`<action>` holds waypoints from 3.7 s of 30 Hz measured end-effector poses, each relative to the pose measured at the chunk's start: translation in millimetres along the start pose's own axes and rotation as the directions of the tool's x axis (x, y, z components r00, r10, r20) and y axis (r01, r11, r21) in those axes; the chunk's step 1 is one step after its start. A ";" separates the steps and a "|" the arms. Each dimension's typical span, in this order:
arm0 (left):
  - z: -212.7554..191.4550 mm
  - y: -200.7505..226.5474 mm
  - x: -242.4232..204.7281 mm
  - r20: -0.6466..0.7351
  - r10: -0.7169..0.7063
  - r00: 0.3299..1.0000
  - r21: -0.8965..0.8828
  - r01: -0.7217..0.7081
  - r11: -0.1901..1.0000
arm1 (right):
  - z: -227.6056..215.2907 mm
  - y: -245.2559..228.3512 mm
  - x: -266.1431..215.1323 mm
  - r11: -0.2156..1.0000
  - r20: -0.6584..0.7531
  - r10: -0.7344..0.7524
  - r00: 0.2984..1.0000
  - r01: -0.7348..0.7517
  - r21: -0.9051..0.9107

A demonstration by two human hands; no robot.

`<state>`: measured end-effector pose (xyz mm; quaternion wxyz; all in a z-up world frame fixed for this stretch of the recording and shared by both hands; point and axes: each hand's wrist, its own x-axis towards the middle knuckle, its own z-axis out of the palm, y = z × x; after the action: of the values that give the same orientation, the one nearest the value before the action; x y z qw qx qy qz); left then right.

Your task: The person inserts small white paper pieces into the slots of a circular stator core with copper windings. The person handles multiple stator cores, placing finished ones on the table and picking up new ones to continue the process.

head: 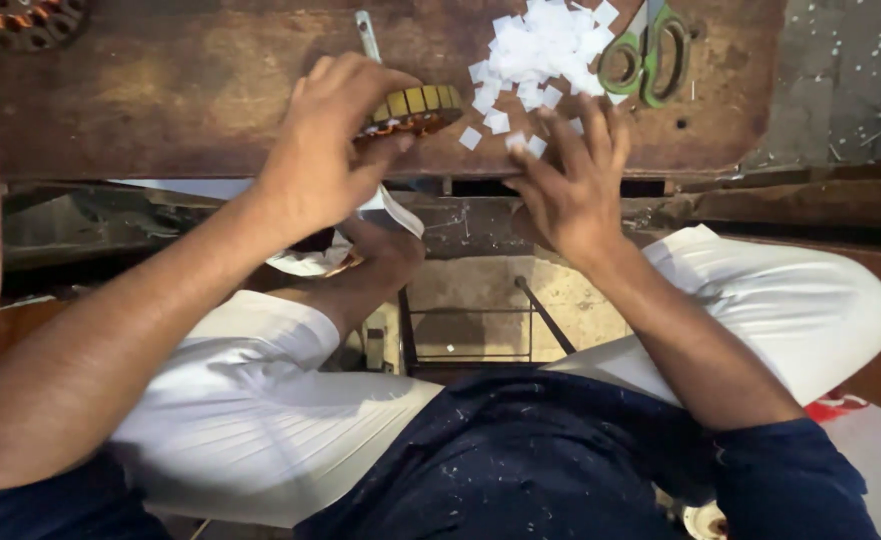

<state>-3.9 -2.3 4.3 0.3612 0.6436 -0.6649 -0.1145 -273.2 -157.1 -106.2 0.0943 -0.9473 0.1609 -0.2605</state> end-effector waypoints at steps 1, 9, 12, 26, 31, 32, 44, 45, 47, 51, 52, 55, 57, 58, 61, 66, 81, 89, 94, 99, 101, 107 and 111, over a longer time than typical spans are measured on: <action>1.5 1.8 0.4 -0.015 0.036 0.999 0.037 -0.035 0.999 | 0.1 -2.1 0.5 1.000 -0.035 -0.005 0.999 0.006 0.030; 18.4 19.6 12.5 -0.073 0.081 0.994 0.022 -0.080 0.997 | -11.6 -27.0 42.2 0.391 0.194 0.570 0.798 -0.471 0.791; 15.4 24.4 18.2 -0.091 0.004 0.996 -0.093 -0.013 0.996 | -21.3 -42.7 62.9 -0.061 0.403 0.494 0.770 -0.432 0.900; 13.9 19.2 17.2 -0.121 -0.044 0.992 -0.236 0.015 0.972 | -8.4 -52.3 75.6 -0.329 0.432 0.388 0.814 -0.316 0.890; 20.8 23.5 15.2 -0.180 -0.025 0.983 -0.166 -0.005 0.986 | -7.1 -72.6 80.2 -0.204 0.350 0.579 0.736 -0.284 0.937; 21.9 23.3 14.9 -0.195 -0.024 0.980 -0.153 -0.007 0.988 | -8.3 -77.5 81.3 -0.068 0.272 0.589 0.761 -0.288 0.955; 11.7 7.3 8.1 -0.220 0.105 0.970 0.056 -0.095 0.994 | -22.5 -74.9 74.6 0.579 -0.045 0.433 0.900 -0.240 0.779; 8.4 5.3 6.7 -0.162 0.044 0.986 0.015 -0.043 0.999 | -20.5 -71.8 73.3 0.607 -0.052 0.436 0.899 -0.251 0.754; 2.7 0.0 4.8 -0.035 -0.069 0.997 -0.057 0.067 0.996 | -14.8 -66.7 71.0 0.773 -0.178 0.311 0.933 -0.140 0.618; 0.4 -4.5 2.0 0.001 -0.074 0.997 -0.112 0.074 0.991 | -4.4 -62.5 72.7 0.907 -0.330 -0.041 0.943 0.173 0.383; -0.7 -3.9 2.0 0.013 -0.089 0.996 -0.120 0.090 0.989 | -3.0 -61.8 75.4 0.890 -0.330 -0.060 0.942 0.201 0.410; -3.8 -1.0 5.1 0.032 -0.091 0.995 -0.145 0.095 0.985 | -4.0 -55.1 82.9 0.897 -0.370 -0.161 0.915 0.292 0.331; -6.4 0.1 5.8 0.049 -0.085 0.995 -0.161 0.092 0.983 | -5.3 -50.9 86.3 0.871 -0.355 -0.186 0.916 0.321 0.373; -7.9 0.0 5.4 0.064 -0.085 0.994 -0.168 0.094 0.981 | -6.1 -50.2 86.9 0.856 -0.346 -0.199 0.917 0.335 0.394; -8.6 -2.2 6.4 0.088 -0.076 0.993 -0.177 0.090 0.980 | -7.7 -49.5 90.2 0.845 -0.269 -0.066 0.961 0.198 0.496; 3.3 -0.5 5.2 -0.002 -0.082 0.997 -0.144 0.081 0.986 | -18.7 -53.9 94.1 0.848 -0.248 -0.077 0.966 0.195 0.492; 3.3 0.9 3.3 0.029 -0.047 0.999 -0.122 0.050 0.991 | -37.1 -71.9 99.3 0.900 -0.114 -0.037 0.993 0.083 0.429; 5.6 -5.8 2.6 0.017 -0.064 0.998 -0.130 0.066 0.989 | -37.6 -80.2 98.2 0.922 -0.045 0.032 0.998 -0.012 0.387; 10.3 -2.1 0.8 -0.023 -0.089 0.996 -0.130 0.085 0.988 | -34.2 -89.5 100.6 0.947 -0.084 0.054 0.995 -0.024 0.320; 4.5 -1.2 9.8 0.021 -0.067 0.998 -0.155 0.070 0.985 | -41.2 -81.9 103.0 0.945 -0.053 0.048 0.997 -0.028 0.325; 6.0 -3.8 5.8 0.043 -0.078 0.996 -0.171 0.085 0.982 | -37.4 -80.6 97.4 0.940 -0.087 0.046 0.995 -0.013 0.342; 3.5 -2.0 9.5 0.033 -0.110 0.993 -0.194 0.114 0.974 | -29.6 -78.9 103.3 0.916 -0.109 0.121 0.987 -0.069 0.394; 8.9 -4.0 7.2 0.001 -0.033 0.999 -0.124 0.033 0.992 | -29.3 -75.3 94.1 0.896 -0.092 0.128 0.988 -0.075 0.437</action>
<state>-5.7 -12.4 -2.0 0.3991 0.6309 -0.6454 -0.1613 -192.9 -123.2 -18.0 0.3058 -0.8760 0.1536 -0.3400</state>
